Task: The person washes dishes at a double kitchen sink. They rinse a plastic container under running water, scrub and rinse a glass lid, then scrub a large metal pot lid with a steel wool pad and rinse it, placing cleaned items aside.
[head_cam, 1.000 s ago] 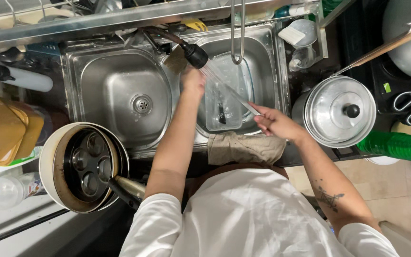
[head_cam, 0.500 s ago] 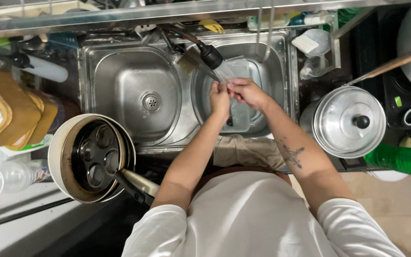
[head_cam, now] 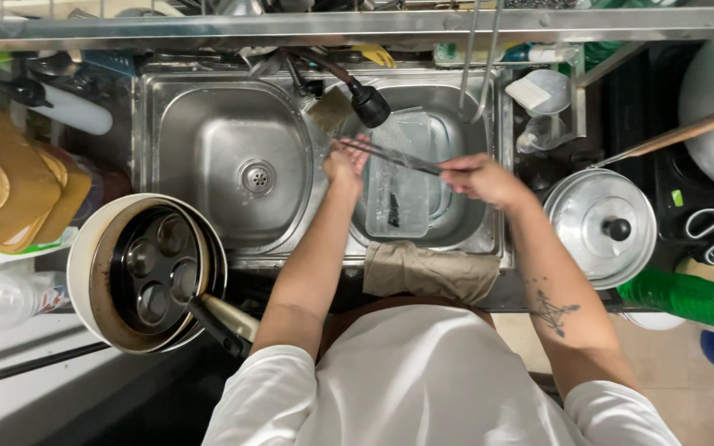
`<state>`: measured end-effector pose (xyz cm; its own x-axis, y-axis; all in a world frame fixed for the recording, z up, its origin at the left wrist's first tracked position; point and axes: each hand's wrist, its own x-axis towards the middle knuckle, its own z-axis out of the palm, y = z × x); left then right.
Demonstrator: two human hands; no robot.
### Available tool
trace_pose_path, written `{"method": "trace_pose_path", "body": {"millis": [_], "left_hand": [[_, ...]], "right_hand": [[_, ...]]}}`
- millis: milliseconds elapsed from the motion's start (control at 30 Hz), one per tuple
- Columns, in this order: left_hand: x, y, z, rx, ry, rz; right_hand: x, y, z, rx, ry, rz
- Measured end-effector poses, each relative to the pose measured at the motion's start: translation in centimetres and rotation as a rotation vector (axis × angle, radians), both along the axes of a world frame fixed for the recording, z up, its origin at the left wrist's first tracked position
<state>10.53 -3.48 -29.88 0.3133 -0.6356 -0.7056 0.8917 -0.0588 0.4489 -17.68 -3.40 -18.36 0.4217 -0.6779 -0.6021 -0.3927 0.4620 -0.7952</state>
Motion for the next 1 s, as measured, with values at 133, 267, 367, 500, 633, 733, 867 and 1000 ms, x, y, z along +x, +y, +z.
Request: {"method": "trace_pose_path", "body": {"millis": [133, 267, 367, 500, 633, 733, 867, 1000], "left_hand": [[-4.1, -0.3, 1.4, -0.020, -0.194, -0.280], [-6.7, -0.5, 1.8, -0.069, -0.109, -0.266], [-7.9, -0.6, 1.2, -0.192, -0.045, -0.271], [-9.4, -0.5, 1.0, -0.236, 0.108, -0.276], [-8.3, -0.1, 1.6, -0.245, 0.153, -0.357], [-5.9, -0.1, 1.6, -0.139, 0.097, -0.319], [-3.7, 0.1, 0.4, 0.067, -0.111, -0.371], [-3.5, 0.3, -0.3, 0.110, -0.164, -0.458]], "right_hand": [[-3.8, -0.2, 1.8, -0.118, 0.149, -0.039], [-7.1, 0.0, 3.8, -0.305, -0.016, -0.265], [-7.4, 0.3, 3.8, -0.367, -0.373, -0.606], [-4.7, 0.3, 2.3, -0.406, -0.491, -0.777], [-3.3, -0.7, 4.0, -0.682, -0.422, -0.759], [-4.4, -2.0, 8.2, -0.780, -0.613, -0.801], [-2.7, -4.6, 12.4, -0.854, -0.725, -0.859], [4.5, -8.5, 12.1, -1.090, -0.652, -0.671]]}}
